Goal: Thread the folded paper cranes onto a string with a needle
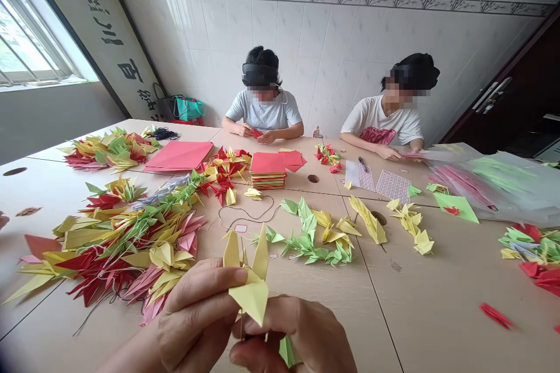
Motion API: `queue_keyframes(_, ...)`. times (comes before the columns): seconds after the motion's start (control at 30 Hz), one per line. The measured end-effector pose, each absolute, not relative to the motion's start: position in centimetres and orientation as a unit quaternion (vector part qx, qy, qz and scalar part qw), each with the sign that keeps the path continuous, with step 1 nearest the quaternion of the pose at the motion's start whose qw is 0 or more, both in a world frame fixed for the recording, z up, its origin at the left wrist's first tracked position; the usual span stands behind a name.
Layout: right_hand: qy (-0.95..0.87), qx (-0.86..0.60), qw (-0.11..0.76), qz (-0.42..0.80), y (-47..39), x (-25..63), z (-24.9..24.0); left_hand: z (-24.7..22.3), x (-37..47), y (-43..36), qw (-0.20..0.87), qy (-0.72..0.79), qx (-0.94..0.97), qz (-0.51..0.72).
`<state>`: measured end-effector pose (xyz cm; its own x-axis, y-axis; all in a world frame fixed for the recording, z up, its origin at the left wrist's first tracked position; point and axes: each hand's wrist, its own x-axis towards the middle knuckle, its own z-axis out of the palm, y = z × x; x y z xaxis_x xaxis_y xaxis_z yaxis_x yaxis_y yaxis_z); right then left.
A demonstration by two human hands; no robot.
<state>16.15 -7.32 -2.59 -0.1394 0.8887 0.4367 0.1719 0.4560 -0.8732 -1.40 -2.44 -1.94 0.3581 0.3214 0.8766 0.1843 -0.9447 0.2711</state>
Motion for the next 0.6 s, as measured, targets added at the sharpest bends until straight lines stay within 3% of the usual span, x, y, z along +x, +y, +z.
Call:
queue_keyframes(0.3, -0.617, -0.548, 0.512, 0.237, -7.0, 14.9, -1.1, -2.5, -0.7, -1.2, 0.077, 0.103, 0.821, 0.556)
queue_keyframes(0.4, -0.603, -0.535, 0.514, 0.291, -6.6, 15.1, -0.6, -2.0, -0.9, -0.8, 0.09, 0.115, 0.826, 0.544)
queue_keyframes(0.6, -0.603, -0.444, 0.522, 0.408, -6.0, 16.4, -0.3, -2.1, -1.3, -0.7, 0.211, 0.136, 0.805, 0.538)
